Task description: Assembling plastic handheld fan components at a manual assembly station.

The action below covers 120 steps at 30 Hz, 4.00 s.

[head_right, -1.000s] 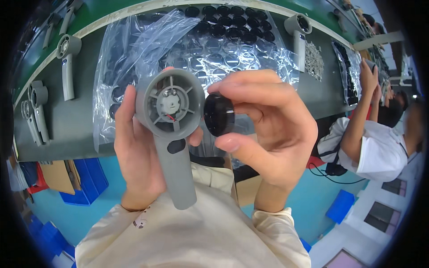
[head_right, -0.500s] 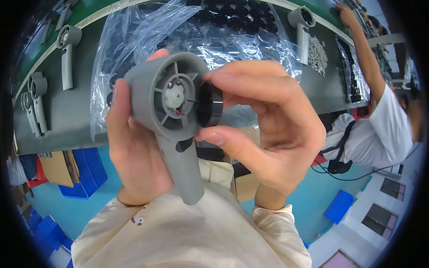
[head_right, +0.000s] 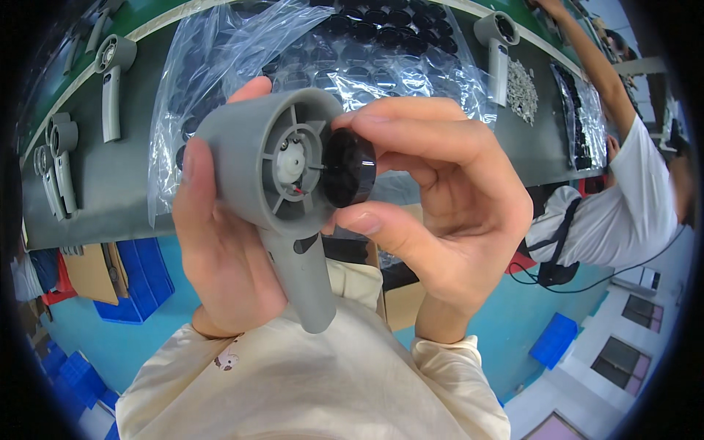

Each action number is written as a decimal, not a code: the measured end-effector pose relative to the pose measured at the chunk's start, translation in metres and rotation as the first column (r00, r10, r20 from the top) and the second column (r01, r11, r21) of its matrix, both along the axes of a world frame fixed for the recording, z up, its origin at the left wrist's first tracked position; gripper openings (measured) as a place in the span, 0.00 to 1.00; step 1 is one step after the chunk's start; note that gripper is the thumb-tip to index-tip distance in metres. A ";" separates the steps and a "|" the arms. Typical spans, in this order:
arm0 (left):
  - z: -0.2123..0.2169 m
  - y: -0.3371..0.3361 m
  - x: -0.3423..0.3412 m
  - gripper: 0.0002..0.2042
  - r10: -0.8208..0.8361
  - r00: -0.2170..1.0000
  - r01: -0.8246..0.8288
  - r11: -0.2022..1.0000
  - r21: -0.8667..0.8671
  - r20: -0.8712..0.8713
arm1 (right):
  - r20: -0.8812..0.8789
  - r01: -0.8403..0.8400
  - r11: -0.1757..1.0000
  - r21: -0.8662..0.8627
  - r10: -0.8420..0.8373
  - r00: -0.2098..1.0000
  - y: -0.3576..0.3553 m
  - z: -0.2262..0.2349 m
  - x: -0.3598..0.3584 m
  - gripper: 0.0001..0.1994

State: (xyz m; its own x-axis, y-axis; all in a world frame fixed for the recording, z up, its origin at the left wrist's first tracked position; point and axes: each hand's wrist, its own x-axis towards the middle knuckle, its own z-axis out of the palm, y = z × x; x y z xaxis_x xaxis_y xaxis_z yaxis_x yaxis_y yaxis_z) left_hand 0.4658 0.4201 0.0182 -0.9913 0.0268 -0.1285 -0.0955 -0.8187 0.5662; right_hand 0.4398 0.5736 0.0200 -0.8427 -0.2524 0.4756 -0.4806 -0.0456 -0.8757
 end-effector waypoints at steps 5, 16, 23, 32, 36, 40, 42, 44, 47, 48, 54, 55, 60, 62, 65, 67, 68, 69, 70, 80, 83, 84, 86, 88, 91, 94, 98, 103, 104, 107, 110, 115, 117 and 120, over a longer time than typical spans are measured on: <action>-0.003 -0.001 0.000 0.30 0.016 1.000 -0.016 1.000 -0.027 -0.018 | -0.041 -0.012 0.999 0.049 0.014 0.999 0.000 0.002 -0.001 0.29; -0.003 -0.001 -0.001 0.26 -0.061 0.997 0.053 0.983 0.177 0.039 | -0.121 0.052 0.980 0.190 -0.030 0.992 0.000 0.009 -0.003 0.27; -0.009 -0.001 -0.003 0.27 -0.047 0.999 0.047 0.992 0.114 -0.003 | -0.047 -0.003 0.999 0.048 0.006 0.999 0.002 0.004 -0.006 0.28; -0.006 0.001 -0.005 0.28 -0.017 1.000 0.017 1.000 0.010 -0.011 | -0.102 -0.052 0.994 0.097 0.061 0.993 0.008 0.003 -0.010 0.27; -0.007 0.001 -0.004 0.29 -0.003 0.999 0.002 1.000 -0.025 -0.050 | -0.161 -0.005 0.986 0.169 0.033 0.986 0.006 0.007 -0.008 0.27; -0.006 0.005 -0.005 0.29 0.037 0.997 -0.042 0.997 -0.064 -0.068 | -0.151 0.012 0.981 0.195 0.018 0.988 0.005 0.011 -0.007 0.26; -0.007 0.003 -0.004 0.28 0.056 0.997 -0.060 0.996 -0.073 -0.060 | -0.167 0.014 0.977 0.213 0.022 0.986 0.001 0.012 -0.009 0.26; -0.005 0.002 -0.004 0.28 0.068 0.996 -0.072 0.995 -0.075 -0.053 | -0.160 -0.007 0.985 0.172 0.035 0.986 -0.002 0.008 -0.010 0.25; -0.004 0.003 -0.004 0.28 0.081 0.997 -0.081 0.997 0.003 0.019 | -0.105 -0.037 0.995 0.093 0.047 0.993 -0.001 0.001 -0.010 0.26; -0.012 0.001 -0.004 0.27 0.044 0.999 -0.046 0.989 0.143 0.013 | -0.053 -0.050 0.998 0.048 0.053 0.997 0.000 -0.001 -0.011 0.26; -0.011 0.000 -0.004 0.29 0.012 0.998 -0.022 0.985 0.171 0.060 | 0.006 -0.104 0.993 -0.055 0.105 0.994 0.003 -0.009 -0.014 0.27; -0.010 0.001 -0.004 0.28 0.017 0.997 -0.030 0.986 0.164 0.075 | 0.006 -0.105 0.993 -0.054 0.106 0.994 0.003 -0.009 -0.014 0.27; -0.010 -0.003 -0.002 0.28 -0.004 1.000 0.002 0.997 0.081 0.026 | 0.013 -0.116 0.992 -0.049 0.117 0.993 0.003 -0.008 -0.013 0.27; -0.011 -0.005 -0.002 0.30 -0.037 0.999 0.037 0.999 0.000 -0.026 | -0.013 -0.124 0.992 -0.020 0.124 0.992 0.005 -0.006 -0.014 0.27; -0.013 -0.006 -0.002 0.30 -0.040 0.996 0.038 0.999 -0.022 -0.084 | -0.024 -0.116 0.993 0.016 0.116 0.993 0.004 -0.002 -0.012 0.26; -0.010 -0.003 -0.003 0.29 0.014 1.000 -0.016 0.998 -0.068 -0.017 | -0.008 -0.098 0.995 0.024 0.099 0.995 0.003 -0.001 -0.010 0.26; -0.010 -0.004 -0.003 0.29 0.016 1.000 -0.017 0.997 -0.069 -0.018 | -0.005 -0.091 0.996 0.018 0.091 0.996 0.002 0.000 -0.009 0.26; -0.011 -0.005 -0.001 0.29 0.019 0.998 -0.024 0.995 -0.093 -0.060 | -0.002 -0.083 0.996 0.013 0.083 0.997 0.000 0.001 -0.009 0.26; -0.011 -0.006 -0.001 0.28 0.020 0.995 -0.032 0.993 -0.117 -0.101 | -0.002 -0.084 0.996 0.012 0.084 0.996 -0.001 0.002 -0.009 0.26; -0.006 -0.002 -0.004 0.27 0.080 0.997 -0.081 0.994 -0.076 -0.007 | -0.104 0.023 0.986 0.164 -0.006 0.995 -0.009 0.004 -0.005 0.26; -0.011 -0.002 -0.003 0.28 0.076 0.997 -0.075 0.988 -0.132 -0.002 | -0.130 0.042 0.976 0.215 -0.014 0.991 -0.007 0.001 -0.006 0.26; -0.014 -0.004 -0.003 0.28 0.023 0.999 -0.025 0.999 -0.036 -0.048 | -0.072 0.013 0.994 0.110 -0.005 0.997 -0.005 -0.001 -0.007 0.26; -0.015 -0.005 -0.003 0.28 -0.022 0.995 0.028 0.998 0.056 -0.100 | -0.023 -0.035 0.999 -0.028 0.034 0.999 0.001 -0.004 -0.009 0.27; -0.014 -0.003 -0.003 0.28 -0.038 0.996 0.041 0.999 0.030 -0.084 | -0.017 -0.045 0.998 -0.051 0.044 0.999 0.002 -0.005 -0.010 0.27; -0.012 -0.005 -0.002 0.29 -0.031 0.996 0.034 0.999 0.034 -0.085 | -0.012 -0.058 0.997 -0.059 0.058 0.998 0.001 -0.003 -0.010 0.27; -0.009 -0.005 -0.002 0.30 -0.006 0.997 0.003 0.999 -0.038 -0.075 | -0.027 -0.065 0.997 -0.030 0.064 0.998 0.002 -0.001 -0.010 0.27; -0.008 -0.005 -0.002 0.30 0.009 0.994 -0.020 0.994 -0.104 -0.111 | -0.066 -0.065 0.998 0.027 0.067 0.996 0.001 0.002 -0.011 0.28; -0.002 0.002 -0.002 0.30 0.103 0.993 -0.110 0.984 -0.144 -0.053 | -0.160 0.025 0.989 0.145 -0.002 0.987 -0.004 0.010 -0.007 0.26; -0.004 0.001 -0.003 0.30 0.101 0.993 -0.108 0.983 -0.145 -0.056 | -0.211 0.077 0.976 0.205 -0.033 0.977 -0.006 0.013 -0.007 0.26; -0.013 -0.001 -0.003 0.31 0.107 0.991 -0.112 0.993 -0.047 -0.084 | -0.344 0.114 0.944 0.310 -0.001 0.939 -0.007 0.020 -0.011 0.25; -0.015 -0.002 -0.004 0.31 0.093 0.985 -0.072 0.988 0.139 -0.145 | -0.365 0.224 0.875 0.430 -0.059 0.929 -0.015 0.028 -0.006 0.25; -0.016 -0.001 -0.005 0.31 0.035 0.969 0.032 0.965 0.260 -0.246 | -0.380 0.215 0.849 0.482 -0.018 0.925 -0.028 0.047 -0.005 0.24; -0.013 -0.002 -0.005 0.28 0.049 0.983 -0.014 0.981 0.191 -0.177 | -0.389 0.201 0.850 0.486 0.005 0.921 -0.031 0.047 -0.004 0.23; -0.004 0.002 -0.006 0.26 0.051 0.998 -0.045 0.988 0.149 -0.039 | -0.380 0.288 0.827 0.483 -0.099 0.920 -0.033 0.045 -0.002 0.23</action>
